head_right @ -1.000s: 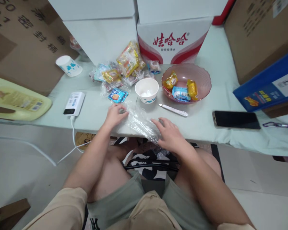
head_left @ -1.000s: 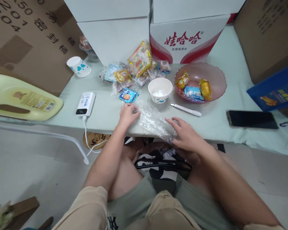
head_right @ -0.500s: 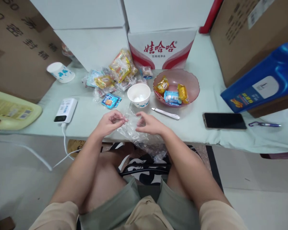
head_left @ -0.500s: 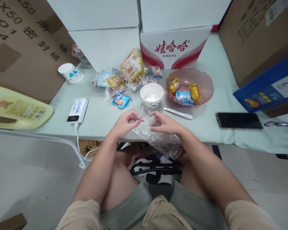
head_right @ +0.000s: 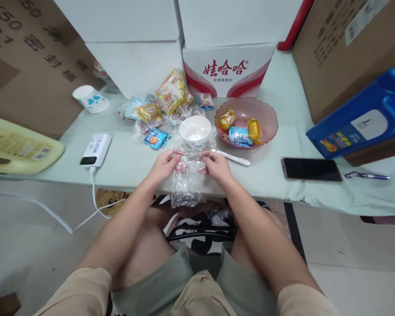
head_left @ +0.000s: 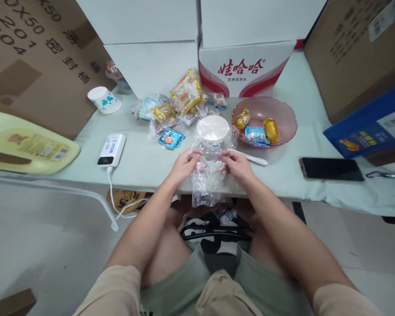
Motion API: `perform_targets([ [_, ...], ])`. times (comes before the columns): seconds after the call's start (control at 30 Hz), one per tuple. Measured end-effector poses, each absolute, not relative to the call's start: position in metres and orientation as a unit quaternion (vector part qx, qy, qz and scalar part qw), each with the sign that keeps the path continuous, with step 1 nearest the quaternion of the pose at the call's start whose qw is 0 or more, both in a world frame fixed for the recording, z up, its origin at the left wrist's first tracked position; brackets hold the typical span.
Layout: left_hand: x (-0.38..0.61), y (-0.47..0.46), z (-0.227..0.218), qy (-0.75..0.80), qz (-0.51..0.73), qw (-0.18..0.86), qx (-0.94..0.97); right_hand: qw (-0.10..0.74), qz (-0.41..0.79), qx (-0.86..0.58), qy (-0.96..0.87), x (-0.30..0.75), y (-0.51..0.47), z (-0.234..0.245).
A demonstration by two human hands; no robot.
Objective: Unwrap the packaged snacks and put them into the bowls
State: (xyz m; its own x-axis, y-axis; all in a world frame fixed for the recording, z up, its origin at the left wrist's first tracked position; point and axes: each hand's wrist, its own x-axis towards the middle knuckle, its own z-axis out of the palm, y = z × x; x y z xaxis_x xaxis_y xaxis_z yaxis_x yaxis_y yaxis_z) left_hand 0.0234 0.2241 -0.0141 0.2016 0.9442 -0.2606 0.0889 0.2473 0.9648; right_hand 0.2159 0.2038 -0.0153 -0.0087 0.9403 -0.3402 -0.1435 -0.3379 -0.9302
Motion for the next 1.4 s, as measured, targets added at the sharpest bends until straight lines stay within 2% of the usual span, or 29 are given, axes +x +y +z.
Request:
perform_targets([
  [0.1, 0.018, 0.228, -0.016, 0.502, 0.381, 0.578, 0.519, 0.475, 0.600, -0.536, -0.356, 0.213, 0.206, -0.014],
  [0.2, 0.015, 0.231, -0.019, 0.496, 0.406, 0.560, 0.525, 0.427, 0.643, -0.519, -0.368, 0.210, 0.204, -0.013],
  [0.33, 0.011, 0.235, -0.022, 0.527, 0.375, 0.518, 0.559, 0.392, 0.624, -0.571, -0.361, 0.212, 0.203, -0.016],
  [0.53, 0.015, 0.232, -0.017, 0.503, 0.366, 0.552, 0.555, 0.479, 0.609, -0.554, -0.303, 0.217, 0.201, -0.020],
  [0.7, 0.022, 0.229, -0.015, 0.508, 0.369, 0.573, 0.527, 0.444, 0.620, -0.531, -0.369, 0.209, 0.199, -0.025],
  [0.8, 0.022, 0.230, -0.017, 0.517, 0.374, 0.599, 0.484, 0.464, 0.570, -0.568, -0.369, 0.212, 0.201, -0.032],
  [0.9, 0.022, 0.232, -0.019, 0.532, 0.399, 0.584, 0.466, 0.514, 0.424, -0.625, -0.407, 0.220, 0.198, -0.034],
  [0.97, 0.022, 0.232, -0.018, 0.537, 0.422, 0.572, 0.455, 0.509, 0.364, -0.629, -0.461, 0.221, 0.192, -0.033],
  [1.13, 0.026, 0.228, -0.012, 0.511, 0.425, 0.620, 0.417, 0.414, 0.406, -0.570, -0.582, 0.205, 0.180, -0.029],
  [1.3, 0.025, 0.226, -0.007, 0.490, 0.427, 0.654, 0.387, 0.446, 0.473, -0.568, -0.505, 0.200, 0.183, -0.031],
  [1.4, 0.026, 0.224, -0.006, 0.487, 0.427, 0.658, 0.384, 0.427, 0.526, -0.567, -0.467, 0.203, 0.181, -0.029],
])
